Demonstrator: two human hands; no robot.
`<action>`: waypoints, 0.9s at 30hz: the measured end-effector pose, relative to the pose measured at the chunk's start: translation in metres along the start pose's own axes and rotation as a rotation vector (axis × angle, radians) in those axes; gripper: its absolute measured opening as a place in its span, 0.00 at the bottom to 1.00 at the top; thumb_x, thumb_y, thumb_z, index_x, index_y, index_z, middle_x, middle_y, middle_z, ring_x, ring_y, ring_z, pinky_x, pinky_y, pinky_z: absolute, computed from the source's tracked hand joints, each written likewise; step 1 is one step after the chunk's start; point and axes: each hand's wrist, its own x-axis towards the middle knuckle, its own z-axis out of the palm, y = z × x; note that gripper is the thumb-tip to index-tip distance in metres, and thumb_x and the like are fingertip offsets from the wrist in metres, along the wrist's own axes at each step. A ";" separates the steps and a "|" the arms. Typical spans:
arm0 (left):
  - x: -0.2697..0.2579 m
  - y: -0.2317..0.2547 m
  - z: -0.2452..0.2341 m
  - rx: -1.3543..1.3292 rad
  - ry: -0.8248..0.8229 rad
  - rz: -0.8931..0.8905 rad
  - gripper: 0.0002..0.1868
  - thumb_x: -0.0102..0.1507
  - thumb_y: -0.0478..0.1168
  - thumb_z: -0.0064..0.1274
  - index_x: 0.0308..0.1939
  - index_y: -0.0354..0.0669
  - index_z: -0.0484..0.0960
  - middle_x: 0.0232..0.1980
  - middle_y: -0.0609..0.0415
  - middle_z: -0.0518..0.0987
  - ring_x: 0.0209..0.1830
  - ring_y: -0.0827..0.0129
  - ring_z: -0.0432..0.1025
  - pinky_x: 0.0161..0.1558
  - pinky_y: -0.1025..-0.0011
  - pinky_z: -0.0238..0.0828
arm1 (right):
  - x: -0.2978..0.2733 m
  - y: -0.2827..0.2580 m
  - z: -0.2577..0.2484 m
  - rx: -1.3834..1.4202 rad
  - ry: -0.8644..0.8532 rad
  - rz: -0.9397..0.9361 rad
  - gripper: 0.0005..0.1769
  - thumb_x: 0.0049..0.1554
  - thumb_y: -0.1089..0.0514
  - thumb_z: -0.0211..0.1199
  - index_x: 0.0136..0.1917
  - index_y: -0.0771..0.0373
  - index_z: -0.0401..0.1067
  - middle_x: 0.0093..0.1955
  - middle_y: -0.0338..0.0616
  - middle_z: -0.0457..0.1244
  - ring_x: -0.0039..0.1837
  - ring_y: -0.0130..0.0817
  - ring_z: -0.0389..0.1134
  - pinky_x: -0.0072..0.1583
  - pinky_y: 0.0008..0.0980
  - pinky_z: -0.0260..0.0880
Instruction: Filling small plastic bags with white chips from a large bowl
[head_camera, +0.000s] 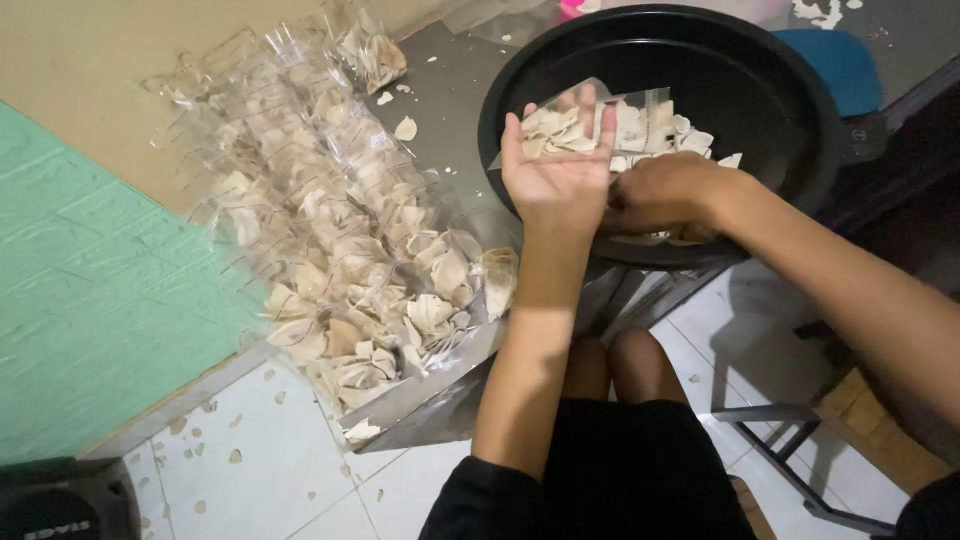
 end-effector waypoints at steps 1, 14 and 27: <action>-0.001 0.000 0.001 0.006 -0.002 -0.003 0.11 0.67 0.56 0.56 0.43 0.60 0.79 0.50 0.48 0.81 0.64 0.48 0.72 0.62 0.45 0.67 | 0.004 0.002 0.004 0.005 0.004 0.002 0.37 0.57 0.24 0.48 0.56 0.54 0.78 0.58 0.52 0.71 0.59 0.53 0.73 0.58 0.49 0.71; -0.012 -0.002 0.017 0.031 0.067 0.027 0.11 0.70 0.58 0.50 0.47 0.60 0.74 0.50 0.46 0.81 0.64 0.48 0.72 0.62 0.48 0.67 | -0.005 0.027 -0.004 0.015 0.230 0.123 0.35 0.50 0.17 0.57 0.53 0.41 0.82 0.51 0.42 0.73 0.55 0.48 0.75 0.49 0.47 0.72; -0.025 -0.005 0.031 0.034 0.141 0.067 0.12 0.70 0.55 0.50 0.51 0.58 0.70 0.50 0.47 0.79 0.57 0.51 0.76 0.63 0.49 0.67 | -0.078 0.045 -0.054 0.238 0.122 0.272 0.37 0.52 0.18 0.48 0.56 0.35 0.86 0.52 0.32 0.76 0.55 0.36 0.72 0.55 0.41 0.67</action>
